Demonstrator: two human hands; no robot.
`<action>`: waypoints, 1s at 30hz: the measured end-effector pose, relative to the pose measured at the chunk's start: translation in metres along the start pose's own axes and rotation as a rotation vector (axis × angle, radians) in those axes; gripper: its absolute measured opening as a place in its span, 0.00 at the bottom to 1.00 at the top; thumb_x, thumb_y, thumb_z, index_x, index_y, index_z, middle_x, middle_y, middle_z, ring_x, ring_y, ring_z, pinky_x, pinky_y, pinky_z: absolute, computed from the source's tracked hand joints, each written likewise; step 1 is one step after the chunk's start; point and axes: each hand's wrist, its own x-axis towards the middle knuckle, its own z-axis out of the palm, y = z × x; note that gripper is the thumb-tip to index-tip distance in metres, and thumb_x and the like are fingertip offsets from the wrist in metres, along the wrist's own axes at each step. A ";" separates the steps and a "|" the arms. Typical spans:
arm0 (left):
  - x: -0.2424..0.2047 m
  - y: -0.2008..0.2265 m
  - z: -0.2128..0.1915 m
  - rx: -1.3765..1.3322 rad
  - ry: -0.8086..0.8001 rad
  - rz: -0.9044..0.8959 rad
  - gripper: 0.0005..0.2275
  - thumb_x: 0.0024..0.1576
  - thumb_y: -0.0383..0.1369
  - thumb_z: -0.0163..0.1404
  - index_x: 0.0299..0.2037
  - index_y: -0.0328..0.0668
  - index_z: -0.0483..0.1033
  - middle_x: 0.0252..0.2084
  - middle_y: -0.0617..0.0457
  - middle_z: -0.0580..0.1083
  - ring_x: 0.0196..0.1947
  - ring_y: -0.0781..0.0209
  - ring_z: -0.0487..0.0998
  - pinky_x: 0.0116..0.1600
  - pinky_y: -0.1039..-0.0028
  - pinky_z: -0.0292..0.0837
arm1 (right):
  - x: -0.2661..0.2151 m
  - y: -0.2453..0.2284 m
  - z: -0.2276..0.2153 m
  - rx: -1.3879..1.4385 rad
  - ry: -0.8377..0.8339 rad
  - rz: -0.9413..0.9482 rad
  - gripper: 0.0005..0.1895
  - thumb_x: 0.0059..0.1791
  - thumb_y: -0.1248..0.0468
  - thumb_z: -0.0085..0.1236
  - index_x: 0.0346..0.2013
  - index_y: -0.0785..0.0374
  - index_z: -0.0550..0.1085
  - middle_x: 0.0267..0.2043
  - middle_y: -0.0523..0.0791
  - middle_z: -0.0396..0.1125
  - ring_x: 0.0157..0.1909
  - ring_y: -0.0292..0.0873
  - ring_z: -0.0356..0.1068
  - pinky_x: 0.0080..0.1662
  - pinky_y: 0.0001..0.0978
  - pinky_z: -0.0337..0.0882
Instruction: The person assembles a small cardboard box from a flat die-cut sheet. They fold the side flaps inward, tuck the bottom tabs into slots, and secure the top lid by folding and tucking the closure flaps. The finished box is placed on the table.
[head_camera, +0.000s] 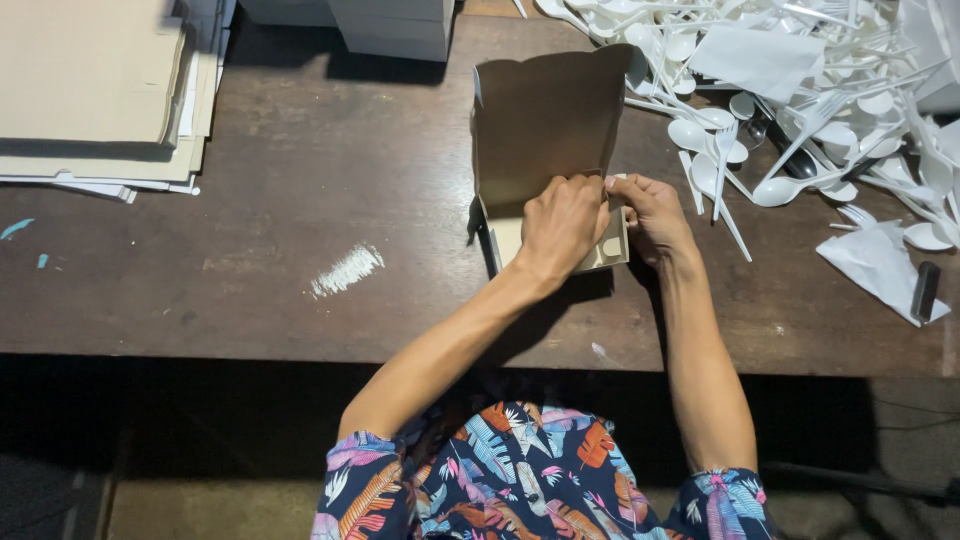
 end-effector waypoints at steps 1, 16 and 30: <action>0.000 -0.002 0.001 0.000 -0.002 0.003 0.06 0.56 0.34 0.52 0.36 0.41 0.76 0.32 0.48 0.76 0.39 0.43 0.82 0.39 0.47 0.81 | 0.001 0.000 0.000 0.002 0.003 0.000 0.10 0.48 0.59 0.68 0.29 0.58 0.74 0.26 0.36 0.65 0.28 0.31 0.73 0.30 0.18 0.74; 0.006 -0.012 -0.006 -0.481 -0.079 -0.219 0.11 0.50 0.37 0.58 0.38 0.42 0.77 0.34 0.41 0.81 0.42 0.34 0.83 0.44 0.45 0.79 | -0.010 -0.009 0.007 0.016 -0.044 -0.015 0.11 0.46 0.60 0.68 0.27 0.57 0.73 0.26 0.38 0.66 0.27 0.30 0.71 0.26 0.14 0.70; -0.001 -0.005 -0.023 -0.505 -0.150 -0.162 0.15 0.56 0.28 0.55 0.53 0.47 0.69 0.38 0.39 0.82 0.47 0.38 0.83 0.51 0.50 0.79 | -0.031 -0.037 -0.004 0.041 -0.222 0.075 0.10 0.51 0.60 0.63 0.41 0.64 0.79 0.33 0.42 0.75 0.36 0.35 0.78 0.39 0.23 0.76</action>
